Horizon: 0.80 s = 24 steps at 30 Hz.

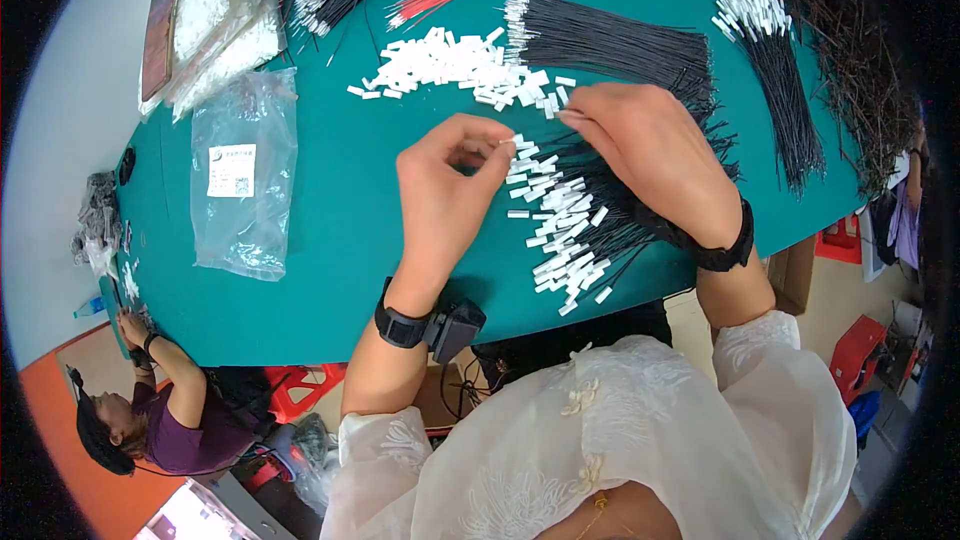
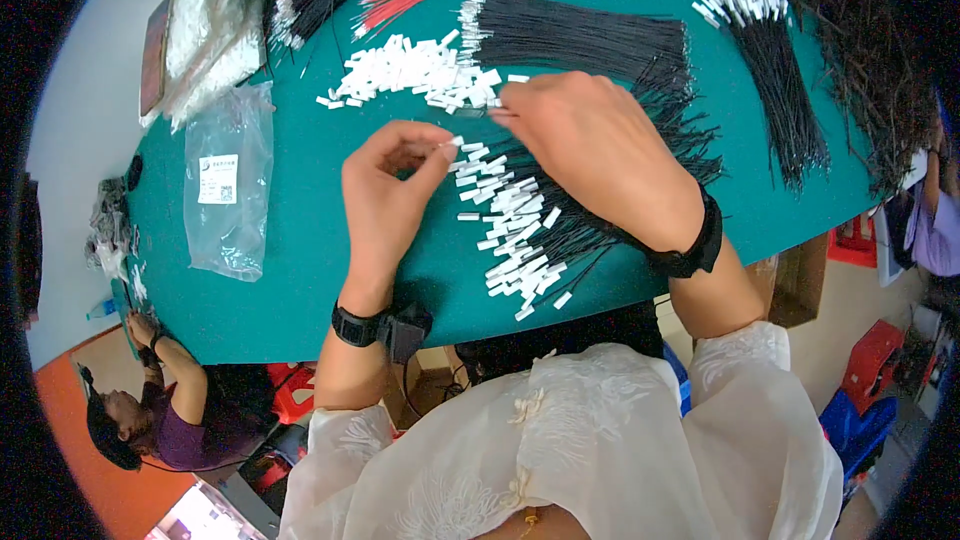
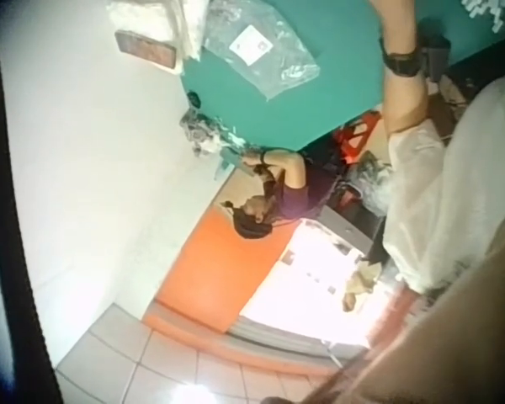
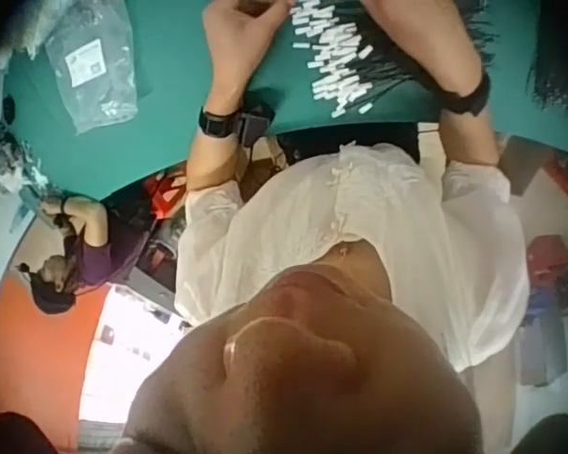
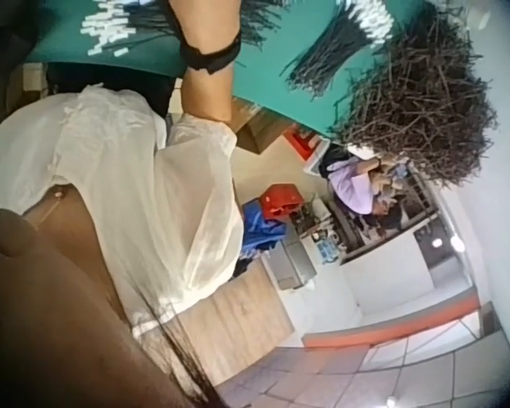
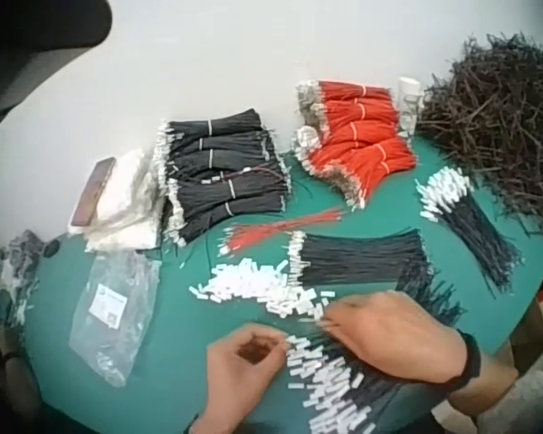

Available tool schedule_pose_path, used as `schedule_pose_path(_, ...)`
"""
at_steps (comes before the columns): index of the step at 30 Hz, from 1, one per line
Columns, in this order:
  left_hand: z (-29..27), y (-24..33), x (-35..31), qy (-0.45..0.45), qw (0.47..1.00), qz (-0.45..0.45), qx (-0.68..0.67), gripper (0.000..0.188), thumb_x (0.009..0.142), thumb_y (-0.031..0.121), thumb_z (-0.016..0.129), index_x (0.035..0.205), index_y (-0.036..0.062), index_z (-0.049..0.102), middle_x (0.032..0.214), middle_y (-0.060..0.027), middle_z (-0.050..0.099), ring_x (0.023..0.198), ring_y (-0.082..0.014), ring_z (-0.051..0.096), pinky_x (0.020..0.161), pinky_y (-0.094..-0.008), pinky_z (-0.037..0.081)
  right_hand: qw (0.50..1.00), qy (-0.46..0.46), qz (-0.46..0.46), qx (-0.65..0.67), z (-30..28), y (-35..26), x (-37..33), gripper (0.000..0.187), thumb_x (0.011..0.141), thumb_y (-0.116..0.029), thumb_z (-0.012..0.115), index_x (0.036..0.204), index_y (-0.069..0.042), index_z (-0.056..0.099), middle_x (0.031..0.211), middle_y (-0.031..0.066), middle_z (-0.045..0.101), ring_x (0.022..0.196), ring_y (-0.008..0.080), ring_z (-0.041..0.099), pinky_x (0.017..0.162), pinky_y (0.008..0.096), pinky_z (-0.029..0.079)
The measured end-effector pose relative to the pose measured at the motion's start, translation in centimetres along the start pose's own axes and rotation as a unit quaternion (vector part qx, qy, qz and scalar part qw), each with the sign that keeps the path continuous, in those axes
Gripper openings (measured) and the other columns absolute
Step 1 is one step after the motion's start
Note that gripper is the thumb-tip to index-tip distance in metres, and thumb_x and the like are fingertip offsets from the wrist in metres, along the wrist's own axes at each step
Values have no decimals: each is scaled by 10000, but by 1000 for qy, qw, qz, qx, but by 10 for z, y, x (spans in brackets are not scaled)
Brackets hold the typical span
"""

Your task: Assembling small white connectors onto black wires.

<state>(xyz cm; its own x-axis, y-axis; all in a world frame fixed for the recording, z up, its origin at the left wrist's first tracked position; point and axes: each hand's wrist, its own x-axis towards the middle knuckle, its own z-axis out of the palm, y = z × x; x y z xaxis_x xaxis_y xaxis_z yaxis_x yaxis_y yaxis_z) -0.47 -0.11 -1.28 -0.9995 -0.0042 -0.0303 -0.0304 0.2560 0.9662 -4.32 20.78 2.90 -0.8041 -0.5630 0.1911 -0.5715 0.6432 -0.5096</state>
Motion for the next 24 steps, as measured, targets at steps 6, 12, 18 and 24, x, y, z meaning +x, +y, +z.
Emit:
schedule_pose_path(6,-18,1,10,-16,983,116,140,259,771,79,750,999,-2,661,1064,-109,657,908,-225,628,735,-303,491,996,46,-12,-80,5,3,2,138,890,-131,604,897,6,604,814,152,617,779,379,587,689,440,469)
schedule_pose_path(12,-52,-53,42,248,911,160,289,469,817,35,649,1268,19,521,1271,-171,542,1182,-346,501,989,-423,403,1000,-1,-14,12,6,-4,2,165,899,-143,593,862,18,599,796,170,590,791,381,569,685,448,455)
schedule_pose_path(18,-28,-32,28,114,959,148,212,492,813,10,639,1284,7,497,1270,-191,527,1182,-352,505,985,-409,420,999,-41,-2,8,5,2,2,180,906,-156,587,846,13,603,799,180,587,784,376,568,673,448,451)
schedule_pose_path(24,-32,-16,23,148,932,118,308,382,802,3,665,1171,-3,565,1150,-174,571,1038,-311,576,837,-371,487,998,5,-3,67,0,-2,2,182,910,-167,588,852,5,599,763,191,589,701,379,568,615,438,444)
